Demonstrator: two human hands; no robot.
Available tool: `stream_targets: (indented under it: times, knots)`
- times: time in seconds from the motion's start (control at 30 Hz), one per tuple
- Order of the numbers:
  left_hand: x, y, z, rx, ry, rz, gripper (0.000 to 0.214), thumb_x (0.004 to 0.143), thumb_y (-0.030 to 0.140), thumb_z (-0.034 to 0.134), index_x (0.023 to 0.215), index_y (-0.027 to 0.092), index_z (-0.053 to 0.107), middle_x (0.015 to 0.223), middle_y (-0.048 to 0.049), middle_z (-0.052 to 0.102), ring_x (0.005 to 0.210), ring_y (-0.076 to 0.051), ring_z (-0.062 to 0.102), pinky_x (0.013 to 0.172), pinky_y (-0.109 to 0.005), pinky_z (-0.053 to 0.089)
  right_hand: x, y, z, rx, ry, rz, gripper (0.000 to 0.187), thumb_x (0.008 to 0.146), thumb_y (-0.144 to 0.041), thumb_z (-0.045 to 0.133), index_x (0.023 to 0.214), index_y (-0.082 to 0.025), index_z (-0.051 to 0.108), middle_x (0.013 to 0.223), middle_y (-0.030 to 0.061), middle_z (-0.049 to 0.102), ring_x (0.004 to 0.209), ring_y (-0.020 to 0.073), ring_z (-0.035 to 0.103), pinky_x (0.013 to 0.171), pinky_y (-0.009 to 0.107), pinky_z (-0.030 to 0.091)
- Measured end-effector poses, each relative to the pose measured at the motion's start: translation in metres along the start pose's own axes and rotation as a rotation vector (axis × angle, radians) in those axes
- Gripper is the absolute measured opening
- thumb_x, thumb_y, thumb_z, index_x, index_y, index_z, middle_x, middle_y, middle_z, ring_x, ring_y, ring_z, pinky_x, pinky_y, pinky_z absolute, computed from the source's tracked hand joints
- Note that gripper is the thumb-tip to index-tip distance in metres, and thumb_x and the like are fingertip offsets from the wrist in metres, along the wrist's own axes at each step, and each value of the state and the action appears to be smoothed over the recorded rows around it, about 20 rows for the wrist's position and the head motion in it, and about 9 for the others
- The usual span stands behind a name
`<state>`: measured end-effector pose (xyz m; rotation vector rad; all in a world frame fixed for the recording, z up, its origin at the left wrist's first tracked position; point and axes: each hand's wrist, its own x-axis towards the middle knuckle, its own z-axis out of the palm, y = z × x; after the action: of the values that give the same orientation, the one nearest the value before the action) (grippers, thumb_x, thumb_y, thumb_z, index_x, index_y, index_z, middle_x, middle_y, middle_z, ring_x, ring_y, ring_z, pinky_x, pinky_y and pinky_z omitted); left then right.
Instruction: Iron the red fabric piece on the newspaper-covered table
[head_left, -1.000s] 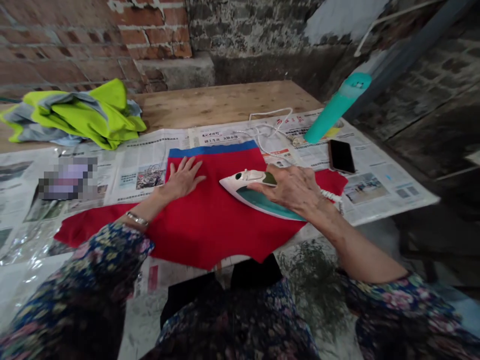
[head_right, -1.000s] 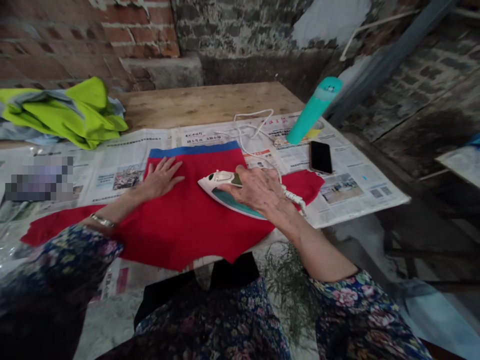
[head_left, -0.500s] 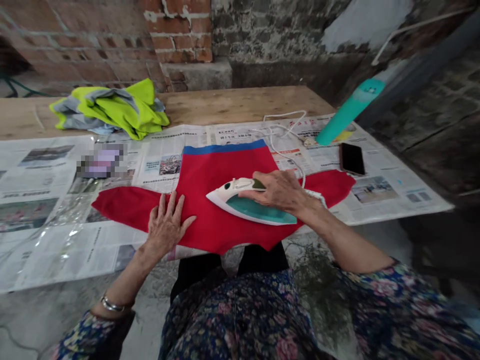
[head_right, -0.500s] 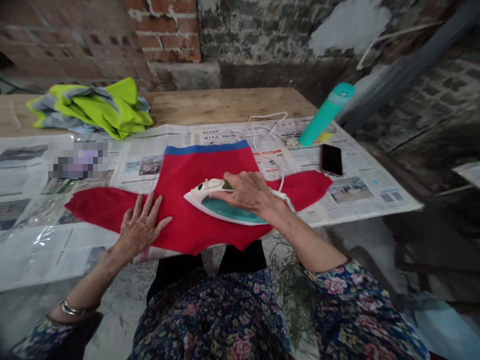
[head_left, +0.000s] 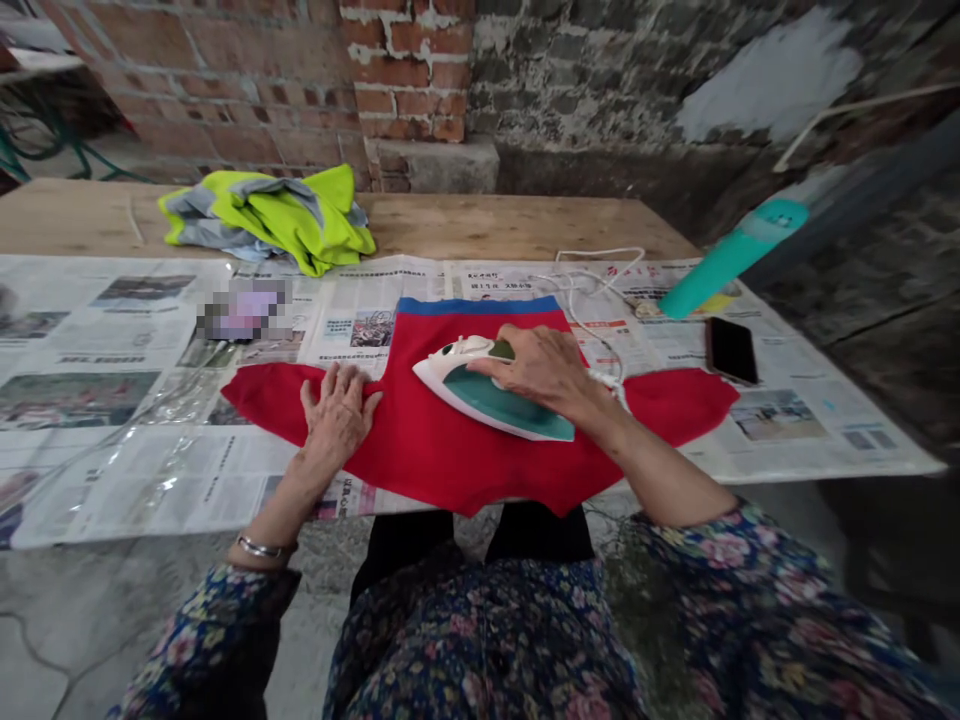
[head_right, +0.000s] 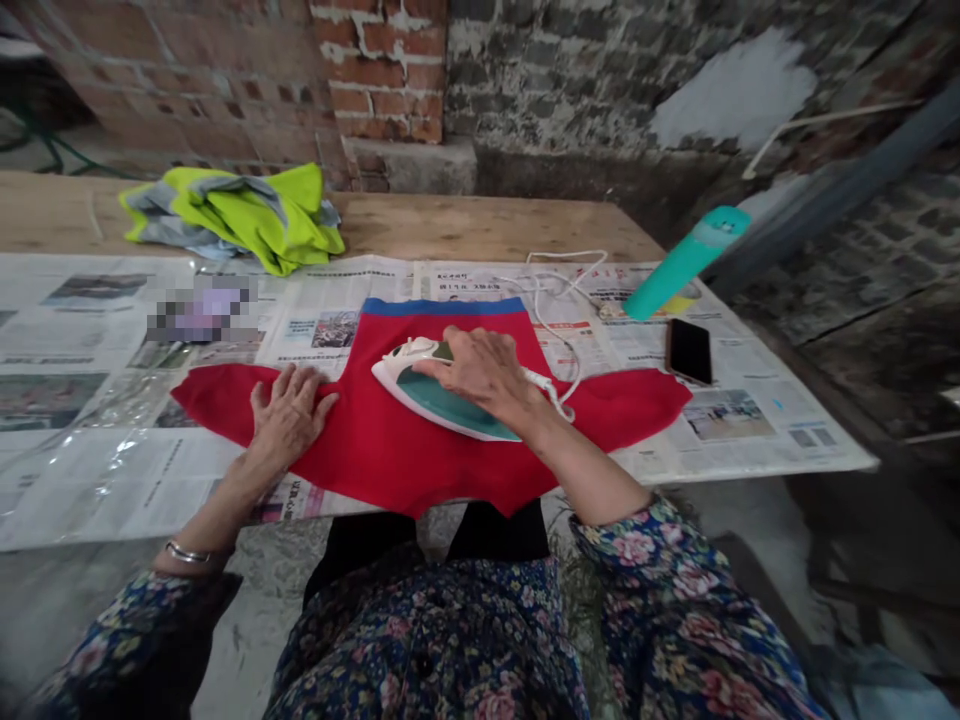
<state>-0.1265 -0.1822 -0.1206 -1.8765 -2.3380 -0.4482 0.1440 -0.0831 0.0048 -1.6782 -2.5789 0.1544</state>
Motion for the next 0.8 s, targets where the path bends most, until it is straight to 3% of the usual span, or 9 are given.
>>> stream_targets:
  times: [0.2,0.43,0.53,0.63,0.8]
  knots:
    - [0.007,-0.015,-0.009,0.081,-0.042,-0.039,0.043,0.108,0.045,0.05,0.115,0.014,0.077,0.131,-0.0246,0.077,0.127,-0.045,0.069,0.125,-0.079,0.031,0.043,-0.029,0.016,0.027,0.046,-0.005,0.055,0.108,-0.064,0.054,0.131,-0.019,0.074,0.122,0.0199,0.078,0.12,0.0379,0.069,0.103,0.049,0.049]
    - [0.005,-0.015,-0.023,0.12,-0.133,-0.093,0.04,0.106,0.042,0.05,0.116,0.016,0.079,0.124,-0.0238,0.078,0.124,-0.045,0.069,0.124,-0.08,0.029,0.082,0.007,0.028,-0.022,0.178,0.05,0.046,0.111,-0.055,0.051,0.13,-0.018,0.069,0.128,0.022,0.072,0.128,0.0406,0.061,0.11,0.055,0.043]
    - [0.022,-0.011,-0.035,0.14,-0.268,-0.086,0.034,0.104,0.04,0.058,0.118,0.017,0.078,0.124,-0.0218,0.079,0.127,-0.045,0.069,0.125,-0.082,0.026,0.073,0.017,0.025,-0.015,0.192,0.041,0.047,0.11,-0.056,0.052,0.129,-0.017,0.07,0.126,0.0216,0.073,0.125,0.0404,0.062,0.107,0.055,0.044]
    - [0.057,0.003,-0.044,0.106,-0.355,-0.078,0.033,0.105,0.044,0.06,0.121,0.02,0.077,0.129,-0.0203,0.079,0.133,-0.044,0.069,0.126,-0.072,0.034,0.049,0.013,0.019,-0.041,0.163,0.026,0.051,0.109,-0.06,0.053,0.131,-0.018,0.072,0.123,0.0206,0.076,0.122,0.0398,0.065,0.105,0.052,0.046]
    - [0.129,0.047,-0.028,0.001,-0.377,-0.137,0.049,0.108,0.039,0.054,0.149,0.013,0.061,0.146,-0.0297,0.07,0.138,-0.045,0.067,0.111,-0.06,0.053,0.005,-0.007,0.007,-0.037,0.034,0.003,0.054,0.106,-0.067,0.06,0.128,-0.02,0.076,0.109,0.0164,0.082,0.107,0.0353,0.073,0.09,0.043,0.049]
